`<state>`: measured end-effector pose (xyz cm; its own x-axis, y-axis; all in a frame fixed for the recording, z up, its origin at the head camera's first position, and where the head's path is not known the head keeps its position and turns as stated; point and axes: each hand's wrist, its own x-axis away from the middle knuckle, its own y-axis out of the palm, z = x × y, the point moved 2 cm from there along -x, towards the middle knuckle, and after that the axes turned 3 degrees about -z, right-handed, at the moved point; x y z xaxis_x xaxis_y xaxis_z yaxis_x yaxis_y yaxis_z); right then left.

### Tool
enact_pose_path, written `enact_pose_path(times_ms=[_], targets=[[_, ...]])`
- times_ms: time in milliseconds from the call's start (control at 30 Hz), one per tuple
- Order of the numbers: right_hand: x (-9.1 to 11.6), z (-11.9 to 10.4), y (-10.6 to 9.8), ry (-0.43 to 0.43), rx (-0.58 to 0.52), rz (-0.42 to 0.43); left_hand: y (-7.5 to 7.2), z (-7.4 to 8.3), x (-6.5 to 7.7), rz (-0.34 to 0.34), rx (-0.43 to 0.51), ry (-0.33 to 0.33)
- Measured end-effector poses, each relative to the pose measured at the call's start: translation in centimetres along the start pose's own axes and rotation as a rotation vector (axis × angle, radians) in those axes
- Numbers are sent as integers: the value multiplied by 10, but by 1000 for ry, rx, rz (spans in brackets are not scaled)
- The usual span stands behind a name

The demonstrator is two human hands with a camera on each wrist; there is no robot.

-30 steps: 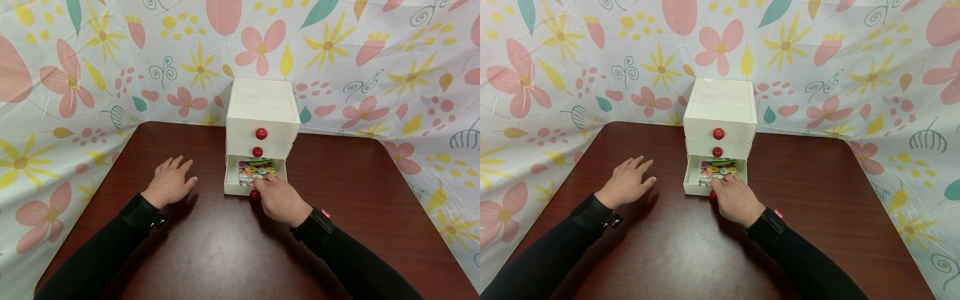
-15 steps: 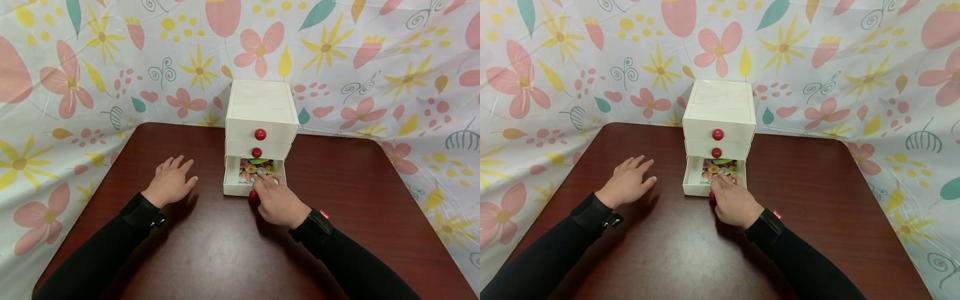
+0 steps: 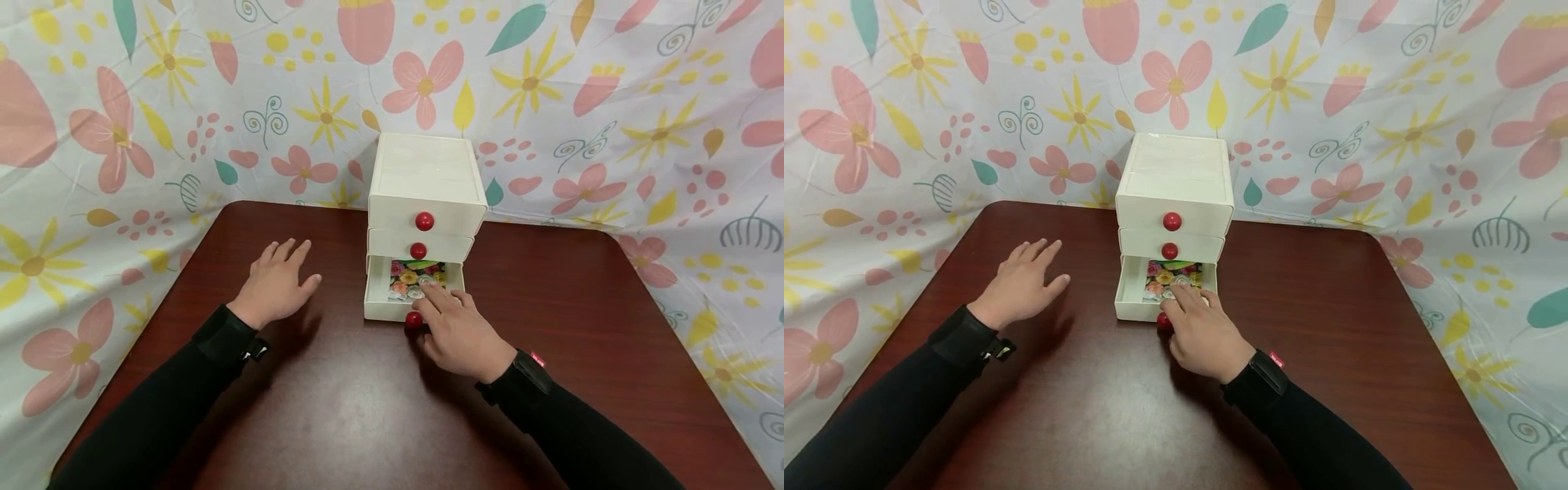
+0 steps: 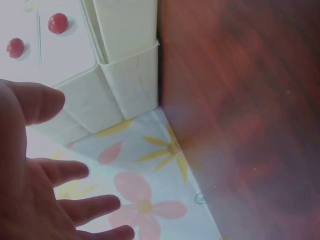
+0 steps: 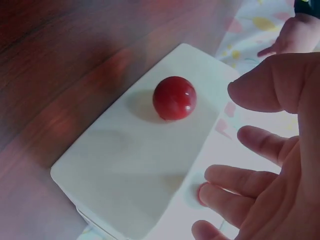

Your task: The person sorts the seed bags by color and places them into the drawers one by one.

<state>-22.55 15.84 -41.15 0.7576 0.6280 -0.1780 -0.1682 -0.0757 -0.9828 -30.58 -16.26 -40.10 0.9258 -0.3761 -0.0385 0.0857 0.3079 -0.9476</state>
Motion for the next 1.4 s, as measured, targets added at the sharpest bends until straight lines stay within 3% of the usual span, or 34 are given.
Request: enact_pose_path(times_ms=[300,667,833,1000,1233,1400], targets=[[15,-3,-10,40,0,-17,-15,6,-14,76,153,122],[28,-9,-13,40,21,-40,-37,19,-29,191,194,260],[32,-15,-15,13,3,0,-49,29,-38,224,224,332],[35,-20,-13,-1,-31,32,-54,39,-46,214,264,396],[39,-21,-7,0,-47,-18,-61,50,-61,244,269,517],[39,-21,-1,2,-69,-56,-66,57,-73,212,290,542]])
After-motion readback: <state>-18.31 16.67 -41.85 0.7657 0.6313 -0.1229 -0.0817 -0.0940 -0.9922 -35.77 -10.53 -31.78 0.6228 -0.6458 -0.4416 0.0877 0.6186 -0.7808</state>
